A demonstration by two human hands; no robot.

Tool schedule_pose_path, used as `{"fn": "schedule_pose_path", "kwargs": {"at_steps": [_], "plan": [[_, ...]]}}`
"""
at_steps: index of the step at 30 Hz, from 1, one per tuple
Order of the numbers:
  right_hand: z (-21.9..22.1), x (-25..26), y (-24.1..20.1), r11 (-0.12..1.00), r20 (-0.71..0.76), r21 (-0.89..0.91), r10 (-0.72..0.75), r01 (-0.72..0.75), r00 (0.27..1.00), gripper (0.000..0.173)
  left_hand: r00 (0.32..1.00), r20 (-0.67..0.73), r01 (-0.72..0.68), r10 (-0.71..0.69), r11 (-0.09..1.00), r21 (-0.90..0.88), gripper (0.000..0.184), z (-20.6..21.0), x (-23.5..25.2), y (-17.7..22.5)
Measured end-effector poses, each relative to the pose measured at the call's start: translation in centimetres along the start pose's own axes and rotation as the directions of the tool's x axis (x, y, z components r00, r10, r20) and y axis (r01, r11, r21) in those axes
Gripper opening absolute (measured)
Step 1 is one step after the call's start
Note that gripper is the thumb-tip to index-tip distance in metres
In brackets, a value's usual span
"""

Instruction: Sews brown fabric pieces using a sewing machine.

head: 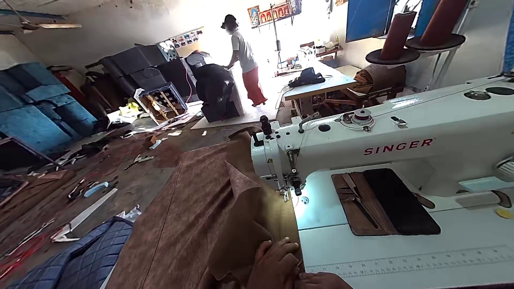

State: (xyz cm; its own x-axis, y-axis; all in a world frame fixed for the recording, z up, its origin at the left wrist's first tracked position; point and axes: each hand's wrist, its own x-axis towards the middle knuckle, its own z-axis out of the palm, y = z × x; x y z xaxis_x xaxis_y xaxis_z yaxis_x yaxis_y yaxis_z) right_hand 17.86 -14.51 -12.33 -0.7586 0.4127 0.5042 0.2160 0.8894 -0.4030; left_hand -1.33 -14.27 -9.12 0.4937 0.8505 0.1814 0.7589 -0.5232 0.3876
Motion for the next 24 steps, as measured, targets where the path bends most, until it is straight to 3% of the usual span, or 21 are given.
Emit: {"fn": "schedule_pose_path", "kwargs": {"at_steps": [9, 19, 24], "plan": [[-1.3, 1.6, 1.6, 0.995, 0.105, 0.059, 0.078, -0.085, 0.991, 0.023, 0.996, -0.077, -0.046, 0.05, 0.997, 0.055, 0.025, 0.5, 2.2, -2.1], [-0.9, 3.2, 3.8, 0.999, 0.058, -0.004, 0.041, -0.041, 0.998, 0.024, 0.956, -0.179, -0.207, 0.234, 0.966, 0.156, 0.028, 0.9, 4.5, -5.9], [-0.2, 3.7, 4.3, 0.995, -0.011, -0.054, 0.079, -0.079, 0.997, 0.02, 0.953, -0.168, -0.233, 0.253, 0.964, 0.129, 0.03, 0.6, 6.1, -7.0]]}}
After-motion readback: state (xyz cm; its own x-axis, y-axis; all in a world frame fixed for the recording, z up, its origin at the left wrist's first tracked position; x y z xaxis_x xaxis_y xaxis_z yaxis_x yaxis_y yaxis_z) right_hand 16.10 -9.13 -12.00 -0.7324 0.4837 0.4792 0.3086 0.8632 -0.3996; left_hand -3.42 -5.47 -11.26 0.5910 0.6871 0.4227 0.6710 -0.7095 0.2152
